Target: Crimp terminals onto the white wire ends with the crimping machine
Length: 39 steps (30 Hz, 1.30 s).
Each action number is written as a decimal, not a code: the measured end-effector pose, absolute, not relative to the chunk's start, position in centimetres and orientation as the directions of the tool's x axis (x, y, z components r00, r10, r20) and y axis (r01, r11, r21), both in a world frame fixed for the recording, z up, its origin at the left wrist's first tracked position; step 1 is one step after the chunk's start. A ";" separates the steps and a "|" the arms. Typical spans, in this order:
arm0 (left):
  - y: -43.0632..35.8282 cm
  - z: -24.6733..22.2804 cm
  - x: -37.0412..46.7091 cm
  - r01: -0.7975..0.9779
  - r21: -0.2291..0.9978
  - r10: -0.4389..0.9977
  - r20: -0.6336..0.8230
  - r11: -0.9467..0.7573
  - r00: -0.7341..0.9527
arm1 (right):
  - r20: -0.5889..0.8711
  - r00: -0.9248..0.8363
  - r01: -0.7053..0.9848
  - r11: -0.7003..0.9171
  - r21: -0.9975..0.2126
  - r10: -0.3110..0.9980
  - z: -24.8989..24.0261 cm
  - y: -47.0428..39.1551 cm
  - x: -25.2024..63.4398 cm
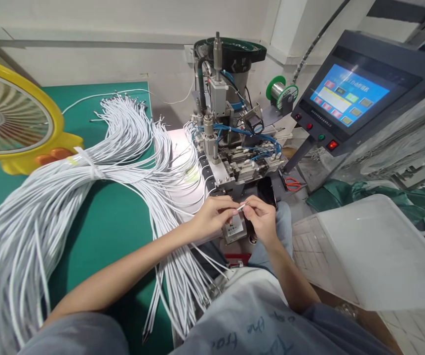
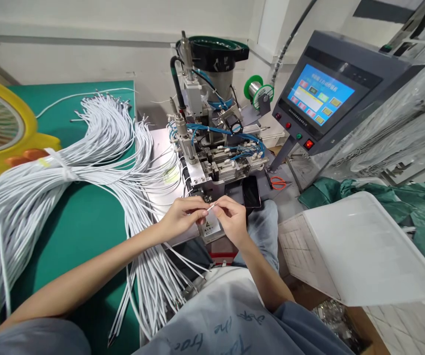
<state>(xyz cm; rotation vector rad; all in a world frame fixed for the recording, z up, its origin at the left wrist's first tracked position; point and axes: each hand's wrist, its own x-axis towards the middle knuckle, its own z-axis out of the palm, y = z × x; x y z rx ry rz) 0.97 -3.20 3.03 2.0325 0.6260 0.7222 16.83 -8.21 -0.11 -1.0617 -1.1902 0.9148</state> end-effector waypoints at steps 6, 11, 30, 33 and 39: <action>-2.9 2.8 0.8 0.145 0.768 0.581 0.330 -0.623 0.744 | 0.241 0.038 0.143 0.233 -0.962 0.970 1.3 -7.9 18.2; -2.8 2.4 0.9 0.168 0.707 0.553 0.359 -0.687 0.751 | 0.248 0.021 0.257 0.234 -0.938 0.969 1.5 -7.8 18.6; -3.5 2.2 0.7 0.431 -0.092 0.338 0.486 -0.898 0.806 | 0.399 0.068 0.680 0.251 -0.689 0.914 1.3 -8.0 16.9; -3.3 2.0 0.7 0.444 0.081 0.429 0.455 -0.893 0.780 | 0.371 0.055 0.553 0.281 -0.785 0.927 1.3 -7.5 17.3; -3.4 1.7 1.3 0.284 0.710 0.682 0.365 -0.644 0.633 | 0.439 0.164 0.376 0.355 -0.856 0.884 0.6 -7.6 16.6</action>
